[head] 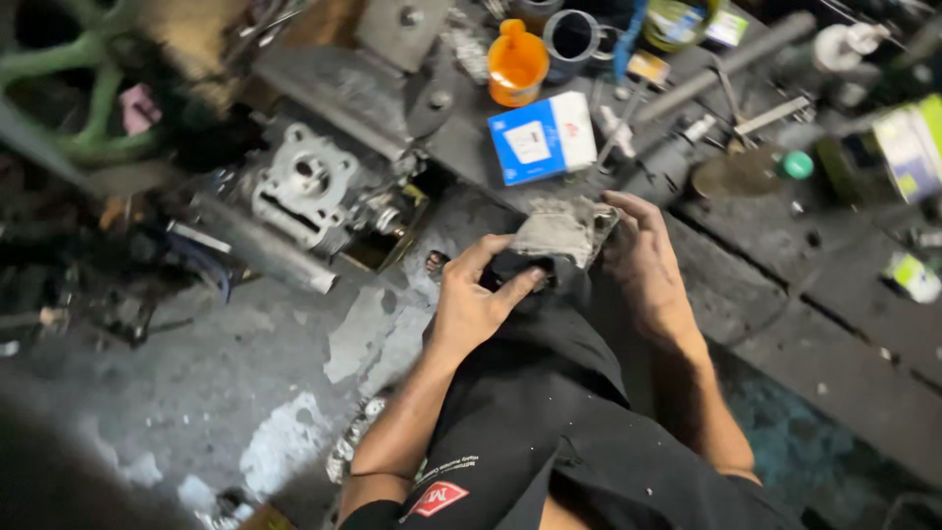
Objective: The person uses a screwdriver to adjust a metal engine block clamped in a vise. They wipe the block with a cloth, remove a bolt, and continue adjusting the internal components.
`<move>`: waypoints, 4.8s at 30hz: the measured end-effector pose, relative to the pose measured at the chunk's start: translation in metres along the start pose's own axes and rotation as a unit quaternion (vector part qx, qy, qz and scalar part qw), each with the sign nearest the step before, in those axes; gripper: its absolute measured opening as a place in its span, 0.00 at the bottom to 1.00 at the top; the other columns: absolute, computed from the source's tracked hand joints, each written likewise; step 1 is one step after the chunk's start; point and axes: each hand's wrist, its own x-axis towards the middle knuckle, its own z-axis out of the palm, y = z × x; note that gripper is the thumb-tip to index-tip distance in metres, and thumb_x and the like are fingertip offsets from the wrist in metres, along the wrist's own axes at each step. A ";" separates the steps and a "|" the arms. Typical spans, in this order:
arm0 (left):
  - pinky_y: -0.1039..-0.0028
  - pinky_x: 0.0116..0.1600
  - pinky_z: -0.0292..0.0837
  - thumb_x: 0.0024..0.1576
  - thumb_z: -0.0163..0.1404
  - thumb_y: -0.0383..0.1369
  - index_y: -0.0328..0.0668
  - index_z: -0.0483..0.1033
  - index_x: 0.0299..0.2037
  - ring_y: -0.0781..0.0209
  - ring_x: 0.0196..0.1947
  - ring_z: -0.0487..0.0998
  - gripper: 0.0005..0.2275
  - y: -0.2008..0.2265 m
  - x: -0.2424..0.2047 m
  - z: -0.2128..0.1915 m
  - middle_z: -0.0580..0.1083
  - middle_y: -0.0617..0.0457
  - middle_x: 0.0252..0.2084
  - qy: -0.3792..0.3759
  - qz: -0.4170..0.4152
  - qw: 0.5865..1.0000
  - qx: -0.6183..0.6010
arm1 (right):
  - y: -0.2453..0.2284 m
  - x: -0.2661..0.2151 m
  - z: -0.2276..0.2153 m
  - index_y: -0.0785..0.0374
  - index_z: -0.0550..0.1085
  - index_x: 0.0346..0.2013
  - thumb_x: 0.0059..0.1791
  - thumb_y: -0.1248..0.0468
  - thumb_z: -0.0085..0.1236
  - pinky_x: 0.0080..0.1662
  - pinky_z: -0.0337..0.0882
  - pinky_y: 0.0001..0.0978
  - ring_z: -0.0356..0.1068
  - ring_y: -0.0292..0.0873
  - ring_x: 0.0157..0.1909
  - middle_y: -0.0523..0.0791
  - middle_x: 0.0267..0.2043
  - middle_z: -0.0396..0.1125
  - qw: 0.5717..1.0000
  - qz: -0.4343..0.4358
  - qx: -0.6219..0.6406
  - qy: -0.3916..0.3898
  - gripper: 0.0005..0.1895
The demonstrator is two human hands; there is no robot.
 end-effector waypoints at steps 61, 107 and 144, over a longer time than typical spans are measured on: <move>0.64 0.54 0.73 0.64 0.49 0.48 0.45 0.78 0.53 0.55 0.49 0.79 0.18 -0.236 -0.069 -0.144 0.79 0.46 0.48 -0.078 -0.095 0.978 -0.167 | 0.042 0.152 0.321 0.66 0.75 0.57 0.41 0.77 0.48 0.54 0.76 0.42 0.74 0.59 0.55 0.57 0.57 0.70 0.649 -0.261 -0.687 -0.198 0.28; 0.60 0.54 0.75 0.64 0.48 0.43 0.46 0.75 0.56 0.45 0.51 0.80 0.16 -0.146 -0.087 -0.125 0.79 0.44 0.50 0.000 -0.088 0.996 0.034 | 0.054 0.129 0.300 0.62 0.66 0.66 0.44 0.78 0.49 0.52 0.73 0.52 0.72 0.64 0.53 0.60 0.54 0.70 0.638 -0.248 -0.625 -0.374 0.34; 0.60 0.49 0.76 0.63 0.50 0.41 0.44 0.78 0.50 0.44 0.47 0.81 0.13 -0.167 -0.093 -0.128 0.80 0.46 0.47 0.113 -0.116 0.987 -0.004 | 0.070 0.144 0.321 0.46 0.52 0.79 0.45 0.76 0.49 0.46 0.75 0.48 0.72 0.60 0.52 0.56 0.55 0.70 0.592 -0.153 -0.714 -0.342 0.48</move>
